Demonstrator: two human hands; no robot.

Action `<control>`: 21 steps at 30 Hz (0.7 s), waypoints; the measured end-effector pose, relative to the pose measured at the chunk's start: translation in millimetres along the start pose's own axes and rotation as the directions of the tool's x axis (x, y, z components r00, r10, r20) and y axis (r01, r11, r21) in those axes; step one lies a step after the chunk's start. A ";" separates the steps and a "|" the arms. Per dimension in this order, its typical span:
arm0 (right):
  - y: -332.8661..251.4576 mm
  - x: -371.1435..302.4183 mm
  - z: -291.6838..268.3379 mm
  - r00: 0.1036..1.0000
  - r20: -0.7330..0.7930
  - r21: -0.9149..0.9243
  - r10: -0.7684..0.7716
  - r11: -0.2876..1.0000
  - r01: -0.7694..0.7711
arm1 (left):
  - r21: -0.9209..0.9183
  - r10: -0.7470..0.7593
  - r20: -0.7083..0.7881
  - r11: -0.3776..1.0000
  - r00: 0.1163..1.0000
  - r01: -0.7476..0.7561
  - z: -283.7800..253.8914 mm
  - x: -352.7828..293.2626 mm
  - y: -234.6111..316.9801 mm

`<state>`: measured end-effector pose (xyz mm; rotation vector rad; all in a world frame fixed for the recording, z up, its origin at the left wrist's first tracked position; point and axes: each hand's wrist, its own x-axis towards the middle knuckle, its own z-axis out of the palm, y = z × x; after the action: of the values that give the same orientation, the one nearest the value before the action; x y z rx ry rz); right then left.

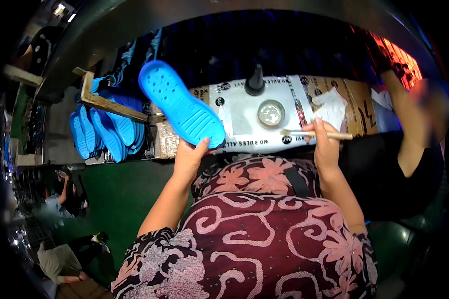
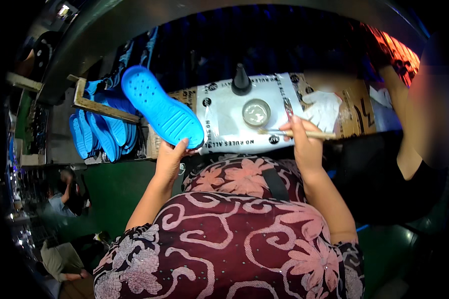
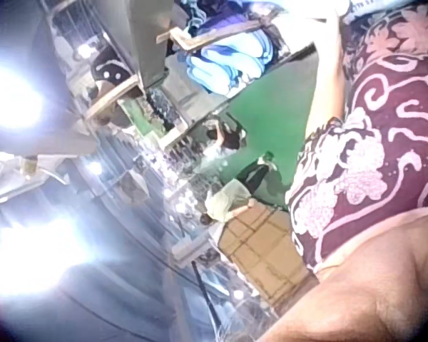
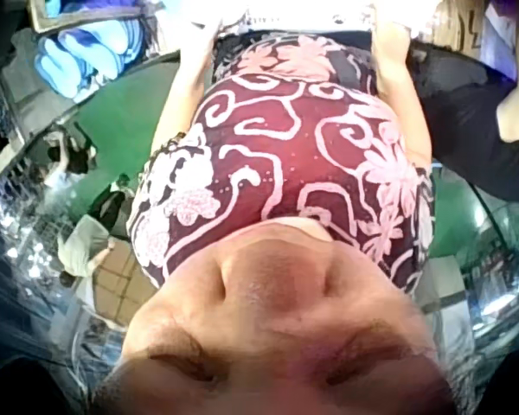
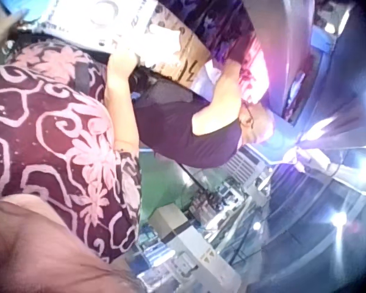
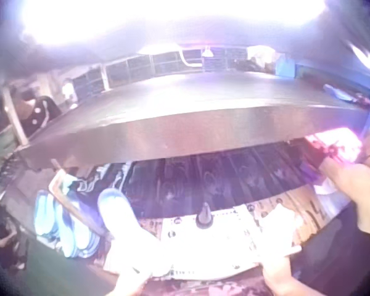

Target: The person applies liquid to shoe soles using a brush and places them onto a conveyor belt.

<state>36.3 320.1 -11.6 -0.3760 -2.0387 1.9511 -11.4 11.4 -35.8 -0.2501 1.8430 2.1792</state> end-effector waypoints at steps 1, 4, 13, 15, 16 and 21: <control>-10.4 2.1 7.0 0.999 0.025 -0.003 -0.030 1.000 0.030 | 0.032 0.016 0.025 0.999 1.000 -0.016 10.4 -1.6 6.5; -34.6 7.2 25.0 0.973 0.185 -0.006 -0.137 0.990 0.140 | 0.084 0.088 0.077 0.992 0.993 -0.094 36.8 -4.0 17.1; -40.8 4.9 45.3 0.791 0.303 -0.169 -0.532 0.786 0.594 | 0.228 0.354 0.191 0.891 0.915 -0.392 70.6 2.4 16.9; -41.1 3.0 45.7 0.795 0.309 -0.180 -0.522 0.789 0.588 | 0.214 0.330 0.195 0.905 0.924 -0.368 72.0 1.1 16.1; -40.3 2.6 46.1 0.792 0.312 -0.192 -0.525 0.782 0.593 | 0.209 0.316 0.208 0.910 0.926 -0.358 72.6 0.3 16.7; -36.9 4.0 42.1 0.778 0.322 -0.269 -0.540 0.736 0.622 | 0.178 0.378 0.199 0.893 0.904 -0.413 74.1 0.2 18.6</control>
<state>16.9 281.1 23.8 0.4107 -2.2841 1.2706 -14.2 81.5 -5.6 0.3709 2.1640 2.1332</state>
